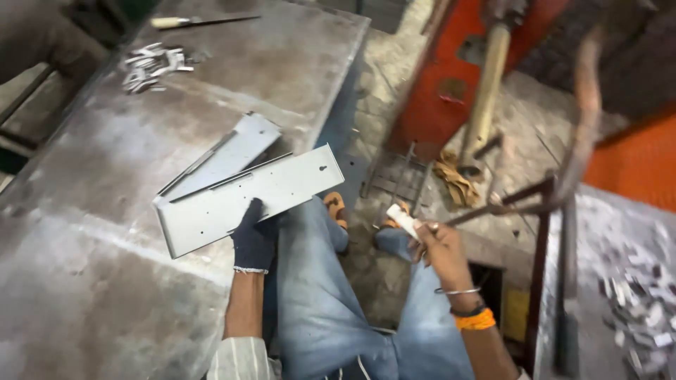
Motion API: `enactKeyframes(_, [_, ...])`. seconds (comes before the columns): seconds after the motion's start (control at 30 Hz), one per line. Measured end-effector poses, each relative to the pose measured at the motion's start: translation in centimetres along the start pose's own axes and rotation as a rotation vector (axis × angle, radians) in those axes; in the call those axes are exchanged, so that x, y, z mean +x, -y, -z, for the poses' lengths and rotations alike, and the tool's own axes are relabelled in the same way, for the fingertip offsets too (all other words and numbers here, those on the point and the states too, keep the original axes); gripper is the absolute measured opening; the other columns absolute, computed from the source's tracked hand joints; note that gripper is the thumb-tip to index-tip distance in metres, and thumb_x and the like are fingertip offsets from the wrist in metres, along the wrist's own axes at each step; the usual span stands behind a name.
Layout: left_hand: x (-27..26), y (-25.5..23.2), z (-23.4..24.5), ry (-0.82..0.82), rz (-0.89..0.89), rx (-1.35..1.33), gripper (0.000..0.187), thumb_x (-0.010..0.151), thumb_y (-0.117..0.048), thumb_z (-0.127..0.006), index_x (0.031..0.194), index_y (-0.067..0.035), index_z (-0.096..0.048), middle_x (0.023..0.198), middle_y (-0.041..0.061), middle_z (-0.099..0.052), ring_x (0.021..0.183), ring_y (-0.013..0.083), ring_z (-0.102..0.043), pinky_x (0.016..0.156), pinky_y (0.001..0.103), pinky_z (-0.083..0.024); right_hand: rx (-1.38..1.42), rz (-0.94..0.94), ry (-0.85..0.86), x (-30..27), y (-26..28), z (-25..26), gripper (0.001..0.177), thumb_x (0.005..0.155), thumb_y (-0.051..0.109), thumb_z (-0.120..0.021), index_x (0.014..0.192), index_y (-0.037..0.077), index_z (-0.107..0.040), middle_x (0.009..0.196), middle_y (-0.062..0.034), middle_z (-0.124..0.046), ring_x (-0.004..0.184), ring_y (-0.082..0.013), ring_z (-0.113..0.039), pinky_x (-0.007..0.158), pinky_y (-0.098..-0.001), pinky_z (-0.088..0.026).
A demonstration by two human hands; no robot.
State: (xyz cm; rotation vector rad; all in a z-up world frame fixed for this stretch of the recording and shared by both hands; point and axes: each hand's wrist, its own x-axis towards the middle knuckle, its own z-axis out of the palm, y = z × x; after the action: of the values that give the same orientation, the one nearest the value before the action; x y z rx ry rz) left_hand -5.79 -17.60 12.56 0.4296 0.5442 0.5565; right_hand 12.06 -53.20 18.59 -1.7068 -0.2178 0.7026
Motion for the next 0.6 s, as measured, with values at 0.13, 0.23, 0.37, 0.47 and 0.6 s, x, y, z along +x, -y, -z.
enactKeyframes(0.13, [0.2, 5.3, 0.9, 0.01, -0.014, 0.133, 0.026, 0.091, -0.017, -0.067, 0.111, 0.0, -0.071, 0.11, 0.013, -0.072, 0.098, 0.0341, -0.07, 0.086, 0.05, -0.059, 0.077, 0.064, -0.242, -3.6, -4.3, 7.6, 0.017, 0.099, 0.014, -0.064, 0.103, -0.001, -0.074, 0.08, -0.0058, -0.072, 0.062, -0.0086, -0.06, 0.05, -0.0243, -0.045])
enactKeyframes(0.23, [-1.0, 9.6, -0.6, 0.089, 0.1, 0.134, 0.019, 0.089, -0.013, -0.066, 0.102, 0.0, -0.07, 0.106, 0.011, -0.072, 0.098, 0.0329, -0.072, 0.087, 0.052, -0.062, 0.168, -0.002, -0.397, -8.7, -6.3, 12.1, 0.015, 0.095, 0.009, -0.067, 0.106, 0.001, -0.073, 0.085, -0.0054, -0.073, 0.066, -0.01, -0.064, 0.053, -0.0235, -0.047])
enactKeyframes(0.37, [-1.0, 18.0, -0.2, 0.171, 0.346, 0.121, 0.014, 0.095, -0.011, -0.068, 0.105, -0.002, -0.07, 0.106, 0.012, -0.071, 0.102, 0.0289, -0.069, 0.098, 0.047, -0.058, 0.216, -0.043, -0.681, -14.1, -13.7, 18.5, 0.017, 0.09, 0.007, -0.072, 0.105, 0.0, -0.071, 0.087, -0.006, -0.074, 0.071, -0.0125, -0.071, 0.054, -0.0267, -0.055])
enactKeyframes(0.47, [-4.3, 22.6, -4.6, 0.216, 0.616, 0.271, 0.013, 0.101, -0.01, -0.073, 0.112, -0.004, -0.072, 0.108, 0.01, -0.069, 0.098, 0.0278, -0.065, 0.089, 0.045, -0.05, 0.23, 0.016, -0.941, -17.7, -17.7, 21.6, 0.015, 0.094, 0.009, -0.074, 0.101, -0.004, -0.071, 0.087, -0.0079, -0.071, 0.064, -0.0148, -0.069, 0.051, -0.03, -0.053])
enactKeyframes(0.6, [-11.1, 27.1, -13.3, 0.239, 0.715, 0.327, 0.019, 0.082, -0.013, -0.069, 0.097, -0.002, -0.072, 0.098, 0.01, -0.073, 0.092, 0.029, -0.072, 0.088, 0.054, -0.061, 0.097, -0.165, -1.132, -19.9, -16.9, 25.2, 0.018, 0.094, 0.013, -0.072, 0.095, -0.004, -0.07, 0.083, -0.0101, -0.073, 0.055, -0.0148, -0.069, 0.048, -0.0304, -0.051])
